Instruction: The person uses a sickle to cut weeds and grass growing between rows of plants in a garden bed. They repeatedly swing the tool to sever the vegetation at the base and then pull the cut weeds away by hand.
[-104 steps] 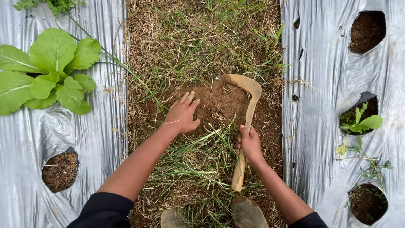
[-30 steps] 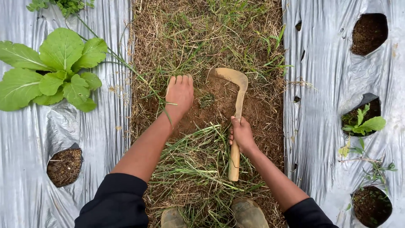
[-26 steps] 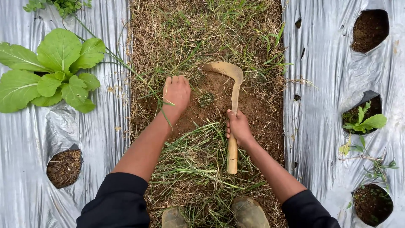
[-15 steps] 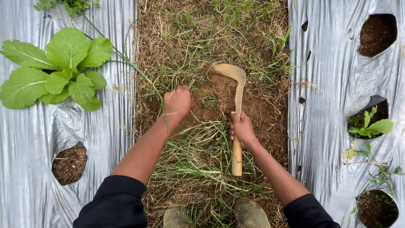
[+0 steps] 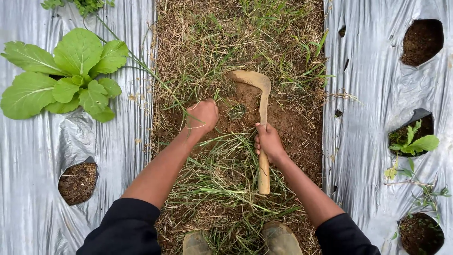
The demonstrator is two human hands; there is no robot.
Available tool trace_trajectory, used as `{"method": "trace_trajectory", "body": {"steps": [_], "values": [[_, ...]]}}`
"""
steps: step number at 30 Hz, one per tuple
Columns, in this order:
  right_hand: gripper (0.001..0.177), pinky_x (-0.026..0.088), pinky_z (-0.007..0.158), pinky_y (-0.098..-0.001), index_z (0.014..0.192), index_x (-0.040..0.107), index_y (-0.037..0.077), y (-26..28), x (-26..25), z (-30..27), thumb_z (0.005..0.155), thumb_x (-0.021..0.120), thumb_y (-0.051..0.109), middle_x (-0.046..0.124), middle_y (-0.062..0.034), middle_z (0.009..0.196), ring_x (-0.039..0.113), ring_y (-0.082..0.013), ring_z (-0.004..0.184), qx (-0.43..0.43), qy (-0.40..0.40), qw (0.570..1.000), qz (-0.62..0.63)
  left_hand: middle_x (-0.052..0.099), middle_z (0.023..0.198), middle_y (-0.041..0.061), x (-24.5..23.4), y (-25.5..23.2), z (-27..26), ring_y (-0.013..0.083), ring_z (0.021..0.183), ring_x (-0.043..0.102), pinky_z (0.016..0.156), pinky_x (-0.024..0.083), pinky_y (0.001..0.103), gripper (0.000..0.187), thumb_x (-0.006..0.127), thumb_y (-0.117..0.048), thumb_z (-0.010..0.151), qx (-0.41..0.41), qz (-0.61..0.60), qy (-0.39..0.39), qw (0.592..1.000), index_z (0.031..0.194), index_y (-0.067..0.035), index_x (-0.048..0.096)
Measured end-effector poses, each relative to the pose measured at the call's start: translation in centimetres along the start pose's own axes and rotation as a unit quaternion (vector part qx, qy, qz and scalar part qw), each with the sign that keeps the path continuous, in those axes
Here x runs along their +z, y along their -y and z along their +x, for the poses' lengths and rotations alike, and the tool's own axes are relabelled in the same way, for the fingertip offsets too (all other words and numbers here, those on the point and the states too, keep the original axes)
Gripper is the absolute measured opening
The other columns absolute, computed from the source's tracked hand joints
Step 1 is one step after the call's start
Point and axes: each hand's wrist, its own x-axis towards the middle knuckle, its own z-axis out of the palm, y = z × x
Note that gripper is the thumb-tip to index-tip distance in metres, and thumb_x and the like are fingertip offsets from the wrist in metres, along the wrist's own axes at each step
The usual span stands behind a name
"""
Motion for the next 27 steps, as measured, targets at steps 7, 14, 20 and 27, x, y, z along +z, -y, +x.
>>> {"method": "trace_trajectory", "body": {"steps": [7,14,20,27], "values": [[0.037,0.046,0.028,-0.0258,0.127,0.047,-0.008,0.0,0.2,-2.3,0.107,0.044,0.023,0.044,-0.0012,0.060,0.048,-0.0103,0.042,0.023,-0.004,1.000,-0.021,0.074,0.082,0.024,8.6,4.9,4.3,0.0385,0.081,0.076,0.075,0.060,0.056,0.032,0.044,-0.014,0.101,-0.022,-0.048,-0.006,0.999,0.098,0.003,0.071],[0.034,0.048,0.027,-0.0281,0.123,0.050,-0.007,-1.2,-0.2,-0.7,0.106,0.046,0.022,0.047,-0.0039,0.060,0.050,-0.0129,0.040,0.005,0.004,0.998,-0.057,0.073,0.078,0.023,1.2,0.7,1.0,0.0397,0.080,0.076,0.074,0.061,0.055,0.037,0.041,-0.020,0.100,-0.019,-0.048,-0.018,0.998,0.093,0.000,0.071],[0.033,0.048,0.027,-0.0283,0.122,0.050,-0.008,-0.7,0.2,-1.2,0.106,0.046,0.021,0.046,-0.0048,0.059,0.050,-0.0134,0.041,0.010,-0.008,0.998,-0.064,0.072,0.073,0.022,3.6,2.7,2.4,0.0379,0.074,0.075,0.070,0.061,0.052,0.035,0.042,-0.018,0.100,0.003,-0.059,-0.029,0.998,0.092,0.001,0.071],[0.037,0.049,0.027,-0.0282,0.129,0.048,-0.009,-0.3,0.6,-2.5,0.106,0.046,0.020,0.047,-0.0044,0.060,0.051,-0.0123,0.042,0.028,0.008,0.997,-0.070,0.068,0.067,0.018,0.4,1.6,0.9,0.0343,0.066,0.073,0.064,0.061,0.046,0.032,0.044,-0.016,0.101,0.016,-0.068,-0.031,0.997,0.091,0.002,0.069]]}}
